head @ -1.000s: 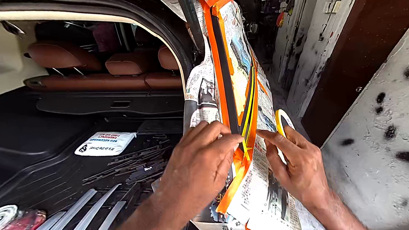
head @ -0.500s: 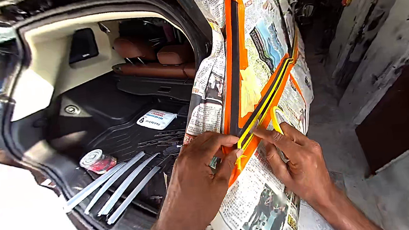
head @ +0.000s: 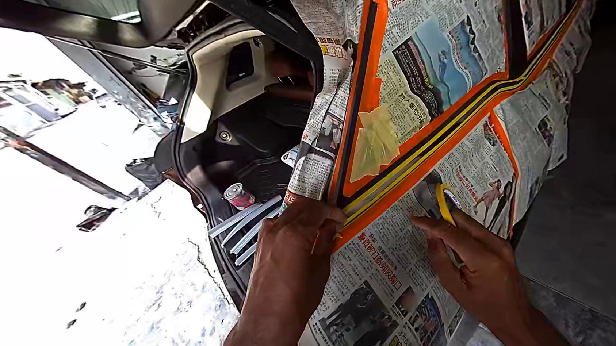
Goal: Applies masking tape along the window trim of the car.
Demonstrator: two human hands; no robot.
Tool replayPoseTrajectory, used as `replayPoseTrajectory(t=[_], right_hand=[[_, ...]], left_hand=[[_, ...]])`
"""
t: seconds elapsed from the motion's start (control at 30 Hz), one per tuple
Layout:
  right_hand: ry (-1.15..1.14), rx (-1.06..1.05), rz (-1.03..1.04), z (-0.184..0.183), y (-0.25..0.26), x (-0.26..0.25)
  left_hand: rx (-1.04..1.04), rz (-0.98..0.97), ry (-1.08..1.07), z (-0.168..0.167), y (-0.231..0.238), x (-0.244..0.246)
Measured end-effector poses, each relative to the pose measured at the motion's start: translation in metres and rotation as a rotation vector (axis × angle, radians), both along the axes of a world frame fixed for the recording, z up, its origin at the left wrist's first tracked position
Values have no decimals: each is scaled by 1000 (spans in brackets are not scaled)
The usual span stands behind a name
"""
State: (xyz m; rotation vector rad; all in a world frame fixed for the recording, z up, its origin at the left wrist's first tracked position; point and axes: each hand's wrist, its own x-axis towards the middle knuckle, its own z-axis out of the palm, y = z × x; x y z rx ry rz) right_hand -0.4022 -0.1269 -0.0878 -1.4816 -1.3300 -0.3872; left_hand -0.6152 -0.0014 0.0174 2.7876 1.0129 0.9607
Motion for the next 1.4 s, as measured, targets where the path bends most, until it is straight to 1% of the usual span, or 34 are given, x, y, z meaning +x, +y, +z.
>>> replayPoseTrajectory(t=[0.1,0.2,0.33,0.47,0.63,0.8,0.93,1.0,1.1,1.13,1.2,1.3,1.4], right_hand=[[17,11,14,0,-1,-5],[-8,-2,19,2,0,-16],[-58,-21,22,8,-3,-28],[-52,-27,55,5,-5,-23],[-38,-8,167,-1,9,4],[-37,-6,298,-10,18,51],[-26,12,347,-10,23,77],[-23,7,381,-8,21,86],[5,-14,433,-9,16,96],[16,-22,445,-11,15,99],[19,-35,455,-13,14,104],[0,-67,451,-14,10,114],[1,-85,445,-17,9,123]], left_hand=[[-44,-13,-69,-3,1,-2],[-36,6,-122,-11,2,-2],[-58,4,-77,-7,0,0],[-61,50,-36,-2,-3,4],[-23,136,-78,-9,-10,8],[48,299,0,-6,-26,21],[66,398,81,2,-35,31],[11,385,61,4,-35,29],[-223,269,-103,8,-31,15],[-269,245,-145,8,-31,12],[-257,244,-178,3,-33,11],[-115,263,-142,-7,-38,15],[-69,298,-130,-8,-42,21]])
